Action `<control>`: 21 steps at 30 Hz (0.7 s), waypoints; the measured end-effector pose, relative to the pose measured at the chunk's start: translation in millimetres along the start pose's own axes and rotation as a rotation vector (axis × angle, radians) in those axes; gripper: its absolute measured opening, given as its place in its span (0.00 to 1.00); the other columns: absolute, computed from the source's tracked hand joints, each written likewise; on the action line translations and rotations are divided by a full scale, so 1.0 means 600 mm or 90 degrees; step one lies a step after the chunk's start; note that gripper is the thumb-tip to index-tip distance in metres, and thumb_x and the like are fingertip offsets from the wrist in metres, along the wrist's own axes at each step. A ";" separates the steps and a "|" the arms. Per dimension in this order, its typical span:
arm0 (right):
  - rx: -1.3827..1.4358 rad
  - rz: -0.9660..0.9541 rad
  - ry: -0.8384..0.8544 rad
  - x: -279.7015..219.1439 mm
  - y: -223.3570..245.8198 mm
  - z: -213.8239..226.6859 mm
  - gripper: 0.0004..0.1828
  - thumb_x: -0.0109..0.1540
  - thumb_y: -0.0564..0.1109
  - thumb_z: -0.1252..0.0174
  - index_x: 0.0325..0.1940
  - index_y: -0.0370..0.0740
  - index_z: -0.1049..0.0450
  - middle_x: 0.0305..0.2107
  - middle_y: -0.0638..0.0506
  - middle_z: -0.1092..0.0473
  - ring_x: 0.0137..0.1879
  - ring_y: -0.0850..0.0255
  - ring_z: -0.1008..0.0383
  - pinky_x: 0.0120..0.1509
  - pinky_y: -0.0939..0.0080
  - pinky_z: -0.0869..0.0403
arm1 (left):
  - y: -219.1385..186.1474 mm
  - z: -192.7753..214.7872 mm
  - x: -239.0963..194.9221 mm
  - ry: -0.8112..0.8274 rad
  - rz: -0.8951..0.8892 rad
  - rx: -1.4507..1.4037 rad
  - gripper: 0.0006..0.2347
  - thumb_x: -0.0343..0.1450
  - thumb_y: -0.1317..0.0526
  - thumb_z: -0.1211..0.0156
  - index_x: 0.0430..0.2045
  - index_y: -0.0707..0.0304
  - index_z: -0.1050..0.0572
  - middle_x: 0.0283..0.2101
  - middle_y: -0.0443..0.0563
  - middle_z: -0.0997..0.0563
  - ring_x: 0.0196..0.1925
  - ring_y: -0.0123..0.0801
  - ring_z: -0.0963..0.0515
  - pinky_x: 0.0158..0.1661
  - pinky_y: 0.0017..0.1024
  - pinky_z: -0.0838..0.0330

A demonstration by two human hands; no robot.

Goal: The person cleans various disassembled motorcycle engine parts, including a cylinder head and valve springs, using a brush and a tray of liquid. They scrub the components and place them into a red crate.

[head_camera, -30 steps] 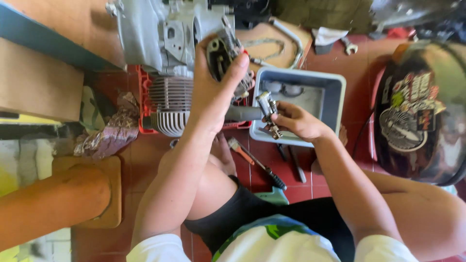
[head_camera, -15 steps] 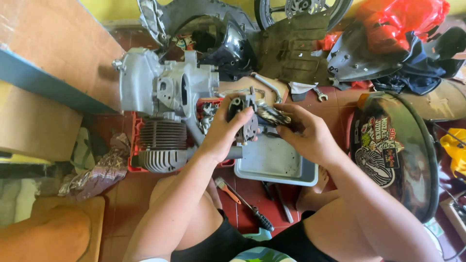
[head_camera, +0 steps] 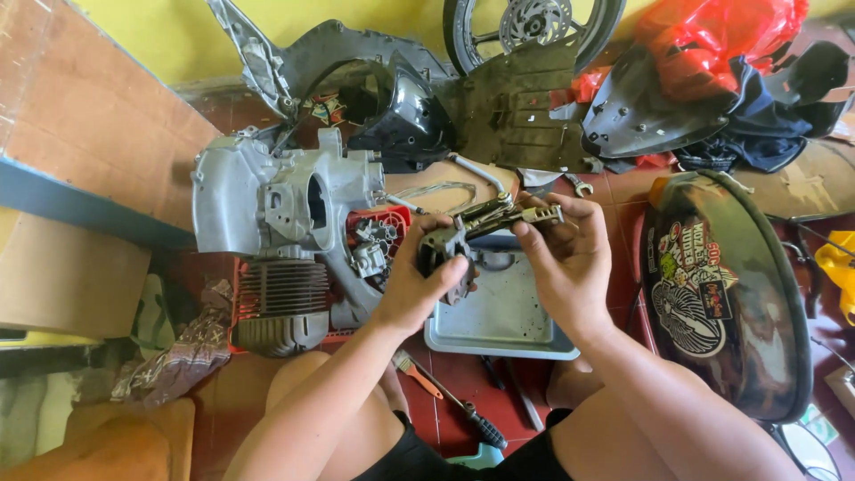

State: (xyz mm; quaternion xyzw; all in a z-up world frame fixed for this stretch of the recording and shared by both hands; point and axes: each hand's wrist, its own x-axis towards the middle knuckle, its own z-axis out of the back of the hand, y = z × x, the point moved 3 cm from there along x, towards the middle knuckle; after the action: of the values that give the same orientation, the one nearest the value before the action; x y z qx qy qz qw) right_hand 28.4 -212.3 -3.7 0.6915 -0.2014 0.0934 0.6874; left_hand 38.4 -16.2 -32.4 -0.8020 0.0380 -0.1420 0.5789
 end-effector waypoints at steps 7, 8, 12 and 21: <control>-0.033 0.181 -0.039 -0.026 0.046 -0.019 0.21 0.64 0.29 0.39 0.56 0.35 0.39 0.58 0.34 0.28 0.62 0.49 0.24 0.57 0.58 0.21 | 0.002 -0.028 -0.031 -0.007 -0.109 0.068 0.22 0.67 0.56 0.29 0.49 0.66 0.31 0.35 0.55 0.27 0.36 0.33 0.26 0.36 0.34 0.25; -0.037 0.207 -0.045 -0.029 0.049 -0.021 0.20 0.64 0.28 0.39 0.54 0.36 0.39 0.60 0.34 0.29 0.66 0.46 0.28 0.60 0.58 0.22 | 0.001 -0.028 -0.034 -0.003 -0.124 0.017 0.21 0.67 0.60 0.30 0.50 0.69 0.32 0.33 0.59 0.23 0.33 0.35 0.21 0.34 0.31 0.23; -0.056 0.260 -0.043 -0.036 0.060 -0.032 0.19 0.64 0.28 0.39 0.52 0.35 0.40 0.62 0.32 0.32 0.71 0.40 0.34 0.65 0.60 0.24 | -0.005 -0.029 -0.043 -0.015 -0.158 -0.055 0.21 0.67 0.64 0.30 0.50 0.71 0.33 0.29 0.65 0.19 0.28 0.36 0.16 0.30 0.29 0.21; 0.004 -0.153 0.031 -0.021 -0.019 -0.012 0.16 0.65 0.35 0.38 0.55 0.31 0.32 0.47 0.37 0.27 0.43 0.55 0.20 0.51 0.54 0.19 | 0.002 -0.016 -0.043 -0.030 -0.128 -0.085 0.19 0.71 0.62 0.35 0.51 0.71 0.35 0.35 0.66 0.20 0.33 0.42 0.16 0.32 0.38 0.16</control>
State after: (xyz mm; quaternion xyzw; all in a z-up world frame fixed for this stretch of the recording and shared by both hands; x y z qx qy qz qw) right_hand 23.0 -203.7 -19.1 0.7102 -0.1002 0.0278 0.6963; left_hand 11.5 -19.4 -35.5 -0.8418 -0.0468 -0.1779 0.5075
